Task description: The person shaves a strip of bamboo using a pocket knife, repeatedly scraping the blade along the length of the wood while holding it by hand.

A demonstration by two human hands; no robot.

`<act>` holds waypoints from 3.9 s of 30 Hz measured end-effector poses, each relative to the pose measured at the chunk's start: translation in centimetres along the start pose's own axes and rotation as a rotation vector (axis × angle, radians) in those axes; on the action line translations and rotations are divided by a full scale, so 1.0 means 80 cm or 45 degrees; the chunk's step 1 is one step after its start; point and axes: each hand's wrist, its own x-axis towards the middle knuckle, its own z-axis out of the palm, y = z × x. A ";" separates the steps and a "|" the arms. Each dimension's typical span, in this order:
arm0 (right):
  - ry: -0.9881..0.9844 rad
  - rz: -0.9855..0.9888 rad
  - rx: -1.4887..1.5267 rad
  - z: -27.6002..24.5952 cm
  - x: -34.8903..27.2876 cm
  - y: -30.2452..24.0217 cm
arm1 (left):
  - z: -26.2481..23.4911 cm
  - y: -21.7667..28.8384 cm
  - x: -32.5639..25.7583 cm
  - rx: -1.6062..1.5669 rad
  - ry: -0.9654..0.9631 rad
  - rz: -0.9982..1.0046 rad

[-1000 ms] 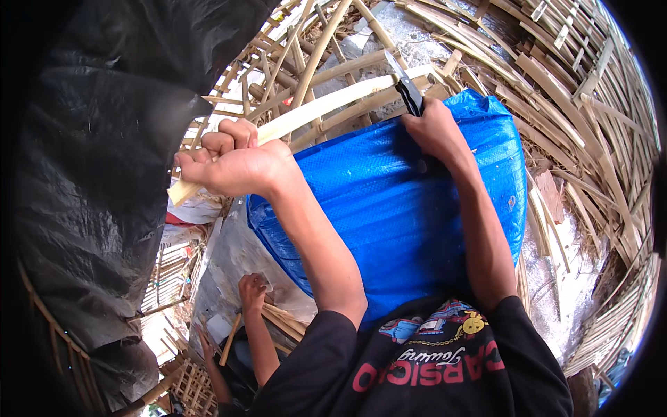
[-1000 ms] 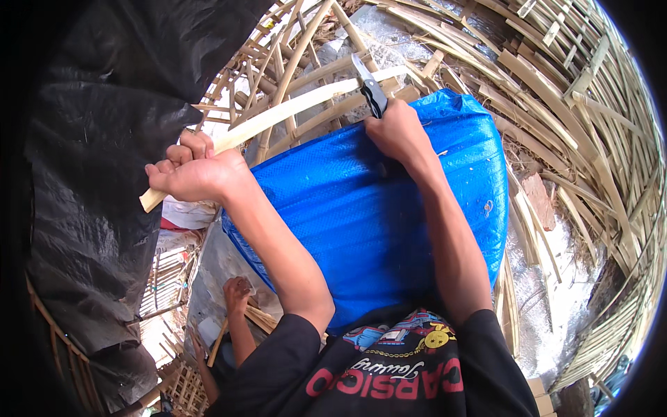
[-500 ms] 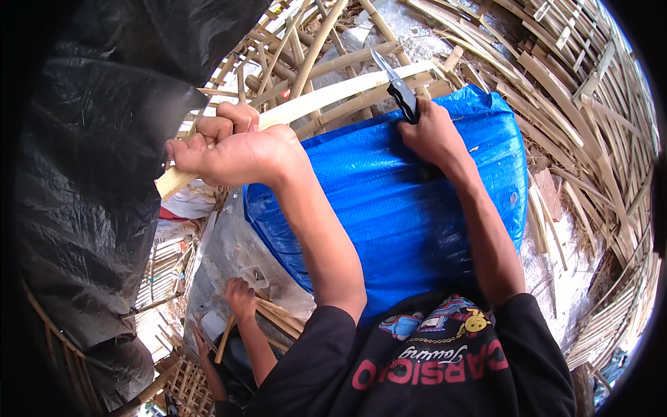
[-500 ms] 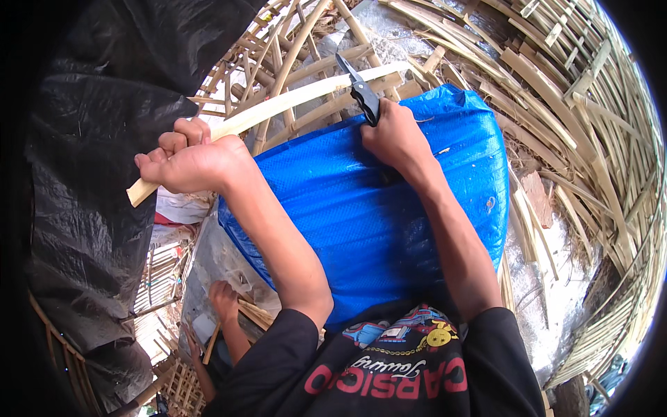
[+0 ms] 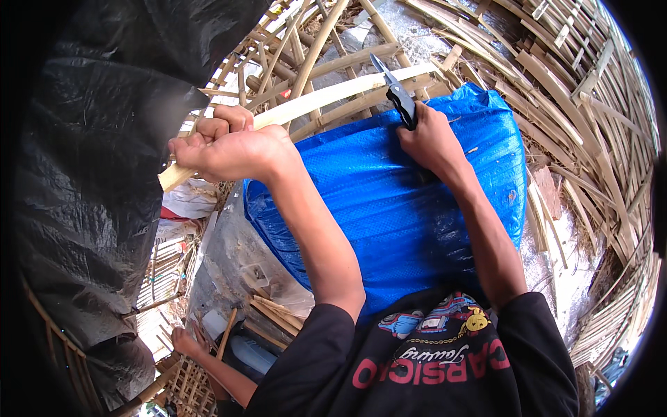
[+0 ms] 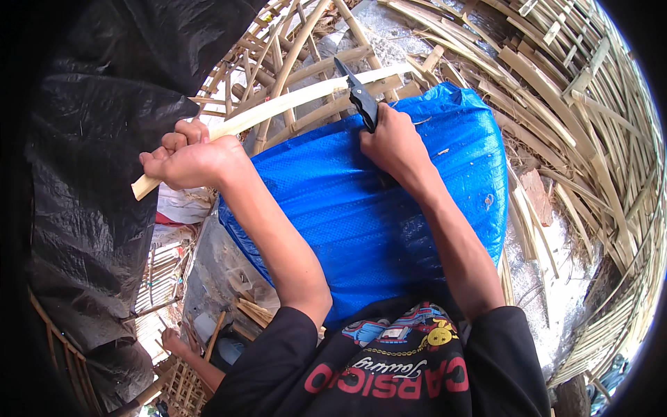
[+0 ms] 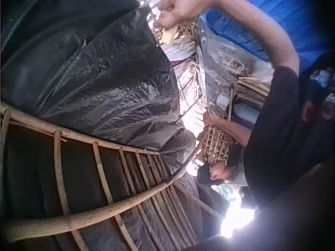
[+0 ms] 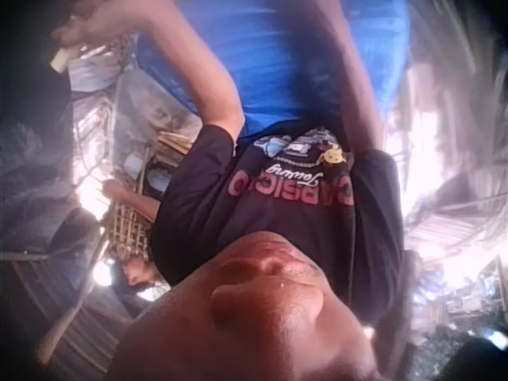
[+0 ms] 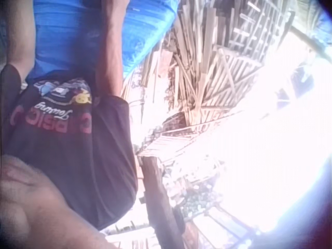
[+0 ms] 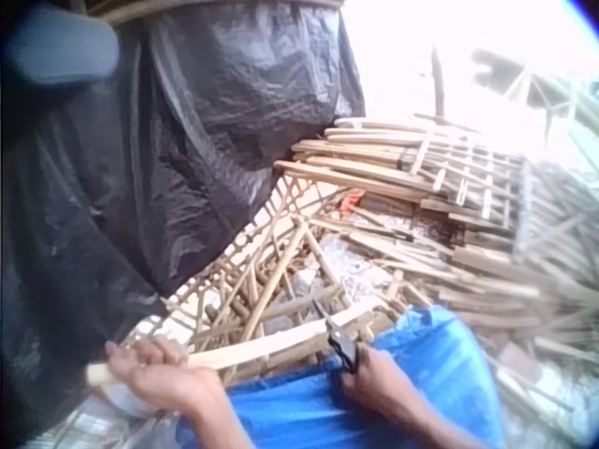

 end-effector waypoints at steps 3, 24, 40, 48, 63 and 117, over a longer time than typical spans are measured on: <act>-0.024 0.037 -0.029 0.000 0.003 0.000 | -0.008 -0.003 0.012 -0.008 -0.078 -0.079; -0.114 0.044 -0.131 -0.024 0.001 -0.002 | 0.000 -0.005 -0.008 0.007 -0.035 -0.055; -0.670 0.160 0.336 -0.049 0.020 0.004 | -0.008 -0.023 0.002 -0.022 -0.057 -0.390; -0.162 0.248 0.184 -0.023 0.016 -0.011 | -0.017 -0.012 0.009 -0.086 -0.154 -0.250; -0.441 0.224 0.392 -0.028 0.004 -0.008 | -0.017 -0.030 0.002 -0.139 -0.189 -0.360; -0.211 -0.008 0.126 -0.064 -0.028 -0.060 | -0.053 0.106 0.047 -0.537 -0.754 -0.199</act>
